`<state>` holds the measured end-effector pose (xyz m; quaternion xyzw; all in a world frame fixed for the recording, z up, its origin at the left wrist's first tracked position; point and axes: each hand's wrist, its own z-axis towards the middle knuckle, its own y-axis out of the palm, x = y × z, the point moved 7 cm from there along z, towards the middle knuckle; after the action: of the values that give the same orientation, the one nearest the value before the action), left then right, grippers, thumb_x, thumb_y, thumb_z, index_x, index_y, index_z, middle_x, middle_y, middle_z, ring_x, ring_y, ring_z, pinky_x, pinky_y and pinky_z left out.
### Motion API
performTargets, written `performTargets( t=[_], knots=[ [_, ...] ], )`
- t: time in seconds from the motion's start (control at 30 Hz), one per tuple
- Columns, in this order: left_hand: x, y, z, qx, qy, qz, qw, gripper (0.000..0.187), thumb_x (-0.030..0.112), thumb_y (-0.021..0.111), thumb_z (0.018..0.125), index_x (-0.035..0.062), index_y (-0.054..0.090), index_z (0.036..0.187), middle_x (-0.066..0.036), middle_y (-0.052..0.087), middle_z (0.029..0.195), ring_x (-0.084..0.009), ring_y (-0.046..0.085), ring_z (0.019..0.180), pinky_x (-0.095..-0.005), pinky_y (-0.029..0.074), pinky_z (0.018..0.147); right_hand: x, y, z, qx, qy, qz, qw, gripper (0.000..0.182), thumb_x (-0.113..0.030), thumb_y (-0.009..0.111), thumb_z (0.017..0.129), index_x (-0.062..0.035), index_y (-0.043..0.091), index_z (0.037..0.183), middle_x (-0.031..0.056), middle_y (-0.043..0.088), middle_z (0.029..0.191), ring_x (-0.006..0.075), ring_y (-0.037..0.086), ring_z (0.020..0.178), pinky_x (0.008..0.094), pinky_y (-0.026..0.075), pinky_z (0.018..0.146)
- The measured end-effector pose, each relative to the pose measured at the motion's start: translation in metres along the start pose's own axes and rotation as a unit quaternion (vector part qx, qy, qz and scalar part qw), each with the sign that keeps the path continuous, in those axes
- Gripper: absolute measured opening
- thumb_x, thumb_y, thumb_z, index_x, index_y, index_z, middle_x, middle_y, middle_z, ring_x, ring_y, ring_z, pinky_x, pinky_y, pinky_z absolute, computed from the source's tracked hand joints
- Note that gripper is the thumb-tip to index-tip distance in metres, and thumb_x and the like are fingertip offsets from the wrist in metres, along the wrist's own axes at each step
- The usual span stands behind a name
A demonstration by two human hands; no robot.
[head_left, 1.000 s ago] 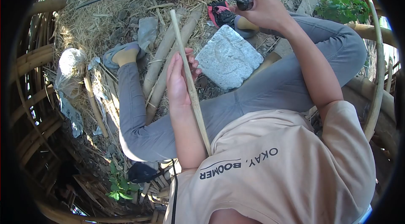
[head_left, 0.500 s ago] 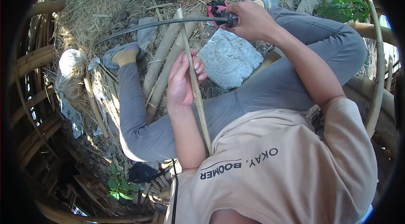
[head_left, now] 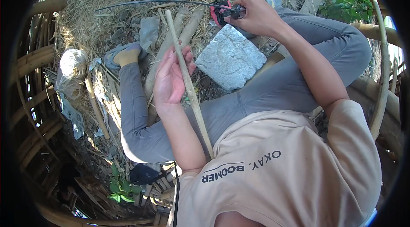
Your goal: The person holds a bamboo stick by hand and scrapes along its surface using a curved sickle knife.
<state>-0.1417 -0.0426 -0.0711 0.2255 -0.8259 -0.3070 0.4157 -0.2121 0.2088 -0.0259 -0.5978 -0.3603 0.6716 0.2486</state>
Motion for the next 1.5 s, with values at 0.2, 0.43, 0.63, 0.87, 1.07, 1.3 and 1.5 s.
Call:
performTargets(
  t=[0.2,0.43,0.63,0.87,1.07,1.3,1.5],
  knots=[
    [0.042,-0.004,0.004,0.041,0.063,0.131,0.989,0.028,0.017,0.049,0.103,0.0044,0.05,0.129,-0.007,0.058,0.1,-0.0156,0.059,0.088,-0.0311,0.053,0.08,-0.005,-0.005,0.0,-0.022,0.014,0.003,1.0,0.041,-0.036,0.078,0.079,0.0038,0.069,0.083,0.0168,0.062,0.064,0.0296,0.062,0.06,0.0393,0.047,0.059],
    [0.189,0.008,-0.036,0.153,0.356,0.186,0.903,0.021,0.015,0.051,0.102,-0.0041,0.052,0.111,-0.011,0.061,0.096,-0.0176,0.063,0.083,-0.0394,0.059,0.089,-0.001,-0.019,0.003,0.014,0.017,-0.009,1.0,0.033,-0.036,0.076,0.077,-0.0041,0.073,0.086,0.0158,0.066,0.068,0.0327,0.065,0.066,0.0413,0.049,0.063],
    [0.305,-0.047,-0.113,0.128,0.535,0.042,0.834,0.032,0.019,0.029,0.108,-0.0075,0.046,0.109,-0.015,0.058,0.097,-0.0244,0.061,0.09,-0.0479,0.051,0.102,0.007,-0.053,0.003,0.066,0.064,0.026,0.995,0.039,-0.041,0.076,0.079,-0.0031,0.073,0.087,0.0112,0.065,0.066,0.0252,0.064,0.062,0.0378,0.049,0.062],
    [0.245,-0.128,-0.089,0.17,0.54,-0.142,0.812,0.028,0.016,0.027,0.107,-0.0081,0.038,0.118,-0.017,0.054,0.092,-0.0235,0.061,0.086,-0.057,0.052,0.096,0.025,-0.038,0.005,0.038,0.124,0.043,0.991,0.043,-0.045,0.076,0.08,-0.0032,0.072,0.085,0.0087,0.066,0.065,0.0152,0.064,0.061,0.0317,0.047,0.058],
    [0.202,-0.135,-0.061,0.175,0.483,-0.205,0.833,0.026,0.014,0.027,0.107,-0.0029,0.032,0.126,-0.016,0.053,0.091,-0.0223,0.061,0.083,-0.0599,0.051,0.095,0.026,-0.005,0.006,-0.026,0.124,0.202,0.971,0.039,-0.04,0.075,0.085,-0.0015,0.07,0.08,0.0067,0.068,0.069,0.0112,0.063,0.058,0.0274,0.047,0.056],
    [0.178,-0.122,-0.058,0.224,0.506,-0.174,0.814,0.027,0.015,0.029,0.106,-0.0079,0.033,0.119,-0.016,0.052,0.093,-0.0234,0.059,0.087,-0.0559,0.051,0.099,0.009,0.018,-0.009,-0.105,0.214,0.345,0.908,0.037,-0.03,0.076,0.085,0.0027,0.063,0.097,0.0108,0.072,0.08,0.0114,0.065,0.059,0.0206,0.049,0.052],
    [0.169,-0.129,-0.052,0.257,0.478,-0.111,0.832,0.037,0.021,0.03,0.107,-0.0101,0.032,0.127,-0.021,0.051,0.114,-0.0292,0.057,0.109,-0.056,0.046,0.106,0.01,0.016,-0.003,-0.174,0.186,0.351,0.901,0.029,-0.02,0.077,0.084,0.0013,0.06,0.092,0.0119,0.072,0.079,0.0067,0.056,0.053,0.0195,0.043,0.047]
  ],
)
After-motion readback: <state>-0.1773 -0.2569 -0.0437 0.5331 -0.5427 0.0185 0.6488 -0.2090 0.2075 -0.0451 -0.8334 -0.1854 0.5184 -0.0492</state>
